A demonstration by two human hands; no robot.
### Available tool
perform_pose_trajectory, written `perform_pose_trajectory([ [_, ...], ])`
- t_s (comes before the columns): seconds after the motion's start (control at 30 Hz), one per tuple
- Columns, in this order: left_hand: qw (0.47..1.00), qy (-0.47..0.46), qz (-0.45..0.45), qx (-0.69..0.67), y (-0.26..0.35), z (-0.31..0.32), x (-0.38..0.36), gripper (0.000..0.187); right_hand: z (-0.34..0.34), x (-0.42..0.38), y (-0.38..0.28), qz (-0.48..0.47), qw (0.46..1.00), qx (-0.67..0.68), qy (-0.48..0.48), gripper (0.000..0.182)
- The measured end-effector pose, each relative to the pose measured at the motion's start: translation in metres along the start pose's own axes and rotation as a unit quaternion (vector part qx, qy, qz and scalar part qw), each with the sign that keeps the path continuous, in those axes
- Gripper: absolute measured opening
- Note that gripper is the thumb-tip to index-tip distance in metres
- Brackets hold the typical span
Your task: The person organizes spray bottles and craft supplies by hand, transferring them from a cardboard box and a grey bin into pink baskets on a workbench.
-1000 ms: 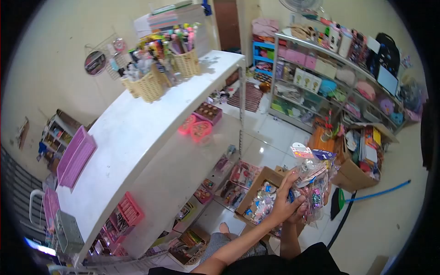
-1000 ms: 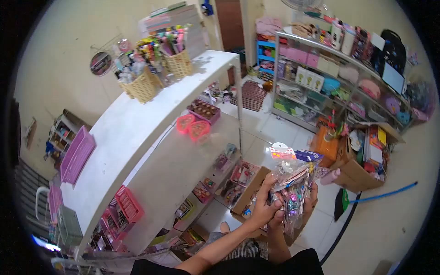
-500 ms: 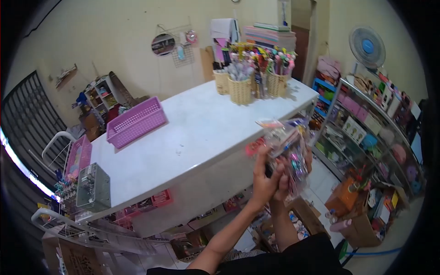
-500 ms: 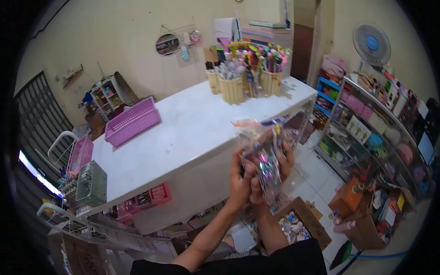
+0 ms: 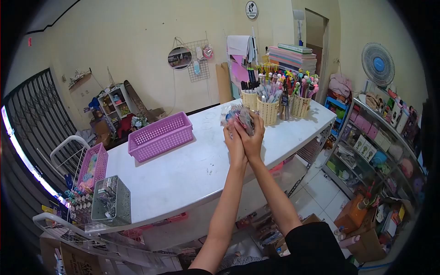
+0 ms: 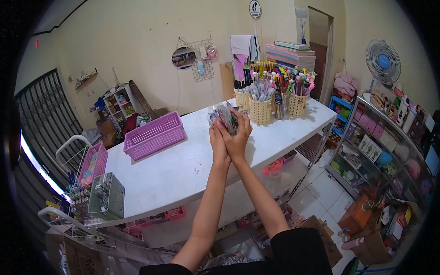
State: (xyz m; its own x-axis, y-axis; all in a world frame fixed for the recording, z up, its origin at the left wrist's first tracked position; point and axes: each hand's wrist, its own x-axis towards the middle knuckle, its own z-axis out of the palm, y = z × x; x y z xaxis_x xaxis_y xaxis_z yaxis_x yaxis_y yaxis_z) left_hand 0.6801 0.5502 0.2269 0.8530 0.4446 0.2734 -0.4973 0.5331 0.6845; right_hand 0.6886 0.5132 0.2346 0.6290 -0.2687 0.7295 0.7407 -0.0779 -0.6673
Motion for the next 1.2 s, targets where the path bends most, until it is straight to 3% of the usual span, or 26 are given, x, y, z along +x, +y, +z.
perform_pose_trajectory([
  [0.1,0.998,0.027,-0.042,-0.023,-0.018,-0.012,0.017,0.053,0.002,0.01,0.015,-0.008,0.995,-0.101,-0.026,0.046],
  [0.2,0.989,-0.003,-0.138,-0.061,-0.021,-0.028,0.022,0.062,0.002,0.021,0.06,0.162,0.98,0.029,-0.112,0.042],
  [0.23,0.975,-0.04,-0.187,-0.113,-0.009,-0.027,0.019,0.065,-0.001,0.023,0.054,0.166,0.98,0.025,-0.109,0.042],
  [0.3,0.968,-0.041,-0.238,-0.074,0.015,-0.025,0.005,0.072,-0.01,0.027,0.043,0.239,0.95,0.089,-0.183,0.043],
  [0.37,0.962,-0.016,-0.261,-0.083,0.031,-0.029,0.0,0.079,-0.016,0.031,0.05,0.194,0.962,0.016,-0.191,0.046],
  [0.43,0.968,-0.026,-0.241,-0.065,0.038,-0.041,-0.003,0.082,-0.024,0.038,0.037,0.232,0.948,-0.028,-0.216,0.05],
  [0.5,0.96,-0.072,-0.248,-0.109,0.05,-0.047,-0.009,0.086,-0.03,0.045,0.05,0.21,0.952,-0.035,-0.219,0.056],
  [0.57,0.961,-0.116,-0.238,-0.078,0.065,-0.048,-0.019,0.09,-0.045,0.055,0.009,0.375,0.877,-0.062,-0.294,0.061],
  [0.67,0.973,-0.04,-0.215,-0.071,0.074,-0.049,-0.027,0.098,-0.06,0.057,0.023,0.347,0.888,-0.084,-0.289,0.067],
  [0.7,0.972,-0.042,-0.219,-0.068,0.074,-0.055,-0.026,0.098,-0.065,0.06,0.026,0.333,0.888,-0.096,-0.301,0.068],
  [0.73,0.975,-0.101,-0.191,-0.049,0.074,-0.062,-0.024,0.099,-0.067,0.058,0.04,0.25,0.921,-0.162,-0.25,0.064],
  [0.8,0.99,-0.003,-0.137,-0.042,0.067,-0.062,-0.03,0.1,-0.078,0.06,0.049,0.243,0.921,-0.186,-0.243,0.062],
  [0.87,0.992,0.029,-0.12,0.01,0.067,-0.057,-0.044,0.1,-0.092,0.059,0.052,0.237,0.92,-0.21,-0.233,0.061],
  [0.97,0.99,0.08,-0.079,0.087,0.062,-0.045,-0.057,0.096,-0.102,0.05,0.047,0.222,0.924,-0.206,-0.232,0.057],
  [1.03,0.987,0.094,-0.061,0.114,0.055,-0.033,-0.064,0.092,-0.104,0.04,0.054,0.168,0.969,-0.119,-0.139,0.054],
  [1.1,0.984,0.102,0.025,0.146,0.048,-0.019,-0.073,0.089,-0.115,0.036,0.062,0.164,0.968,-0.102,-0.161,0.058],
  [1.17,0.982,0.116,0.041,0.14,0.035,-0.011,-0.077,0.079,-0.126,0.032,0.072,0.155,0.97,-0.067,-0.174,0.061],
  [1.2,0.974,0.13,0.082,0.166,0.027,-0.011,-0.079,0.073,-0.136,0.032,0.073,0.215,0.954,-0.052,-0.202,0.062],
])
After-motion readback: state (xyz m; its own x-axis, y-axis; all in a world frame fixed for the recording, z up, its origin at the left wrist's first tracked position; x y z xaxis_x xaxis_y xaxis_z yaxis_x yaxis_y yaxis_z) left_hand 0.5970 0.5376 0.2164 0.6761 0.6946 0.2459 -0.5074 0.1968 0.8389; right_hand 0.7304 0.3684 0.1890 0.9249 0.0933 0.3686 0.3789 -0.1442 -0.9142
